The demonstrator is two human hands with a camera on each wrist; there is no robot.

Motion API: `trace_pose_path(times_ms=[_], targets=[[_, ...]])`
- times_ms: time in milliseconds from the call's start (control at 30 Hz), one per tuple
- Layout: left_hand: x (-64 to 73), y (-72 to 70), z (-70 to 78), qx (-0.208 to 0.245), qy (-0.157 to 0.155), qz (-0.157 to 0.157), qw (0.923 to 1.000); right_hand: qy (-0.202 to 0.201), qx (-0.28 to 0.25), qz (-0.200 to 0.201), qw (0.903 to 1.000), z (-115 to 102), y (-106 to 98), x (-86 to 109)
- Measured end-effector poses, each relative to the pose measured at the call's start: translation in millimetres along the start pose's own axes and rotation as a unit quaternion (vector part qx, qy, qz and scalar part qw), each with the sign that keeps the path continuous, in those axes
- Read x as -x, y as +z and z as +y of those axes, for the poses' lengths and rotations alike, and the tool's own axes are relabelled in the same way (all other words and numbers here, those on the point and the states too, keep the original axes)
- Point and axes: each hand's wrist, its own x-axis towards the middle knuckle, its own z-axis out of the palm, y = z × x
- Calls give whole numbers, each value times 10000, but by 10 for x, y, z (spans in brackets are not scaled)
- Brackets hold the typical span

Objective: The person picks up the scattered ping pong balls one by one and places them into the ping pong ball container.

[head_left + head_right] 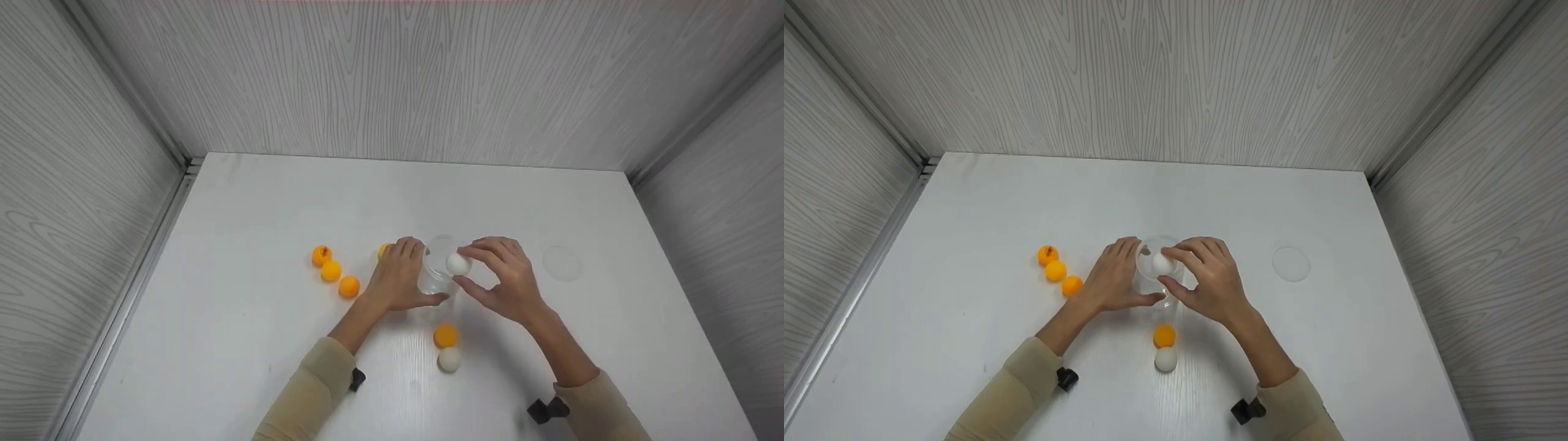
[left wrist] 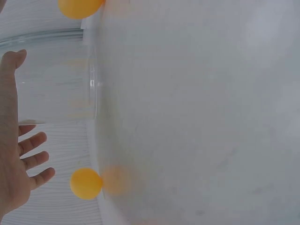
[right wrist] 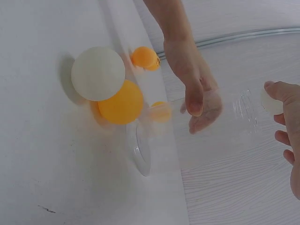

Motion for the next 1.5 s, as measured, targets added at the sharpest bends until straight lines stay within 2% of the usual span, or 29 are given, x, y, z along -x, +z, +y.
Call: trace_pose_path(times_ms=[433, 800, 1167, 1500], targets=[[7, -6, -8, 311, -13, -7, 9995, 228, -6, -68, 9997, 99, 94, -34], [4, -3, -15, 175, 36, -9, 9998, 554, -137, -84, 9983, 191, 148, -51], [-3, 13, -23, 154, 39, 106, 9998, 540, -292, -236, 9978, 228, 187, -101], [-3, 11, -20, 108, 44, 119, 9999, 561, -175, -494, 9970, 252, 198, -128]])
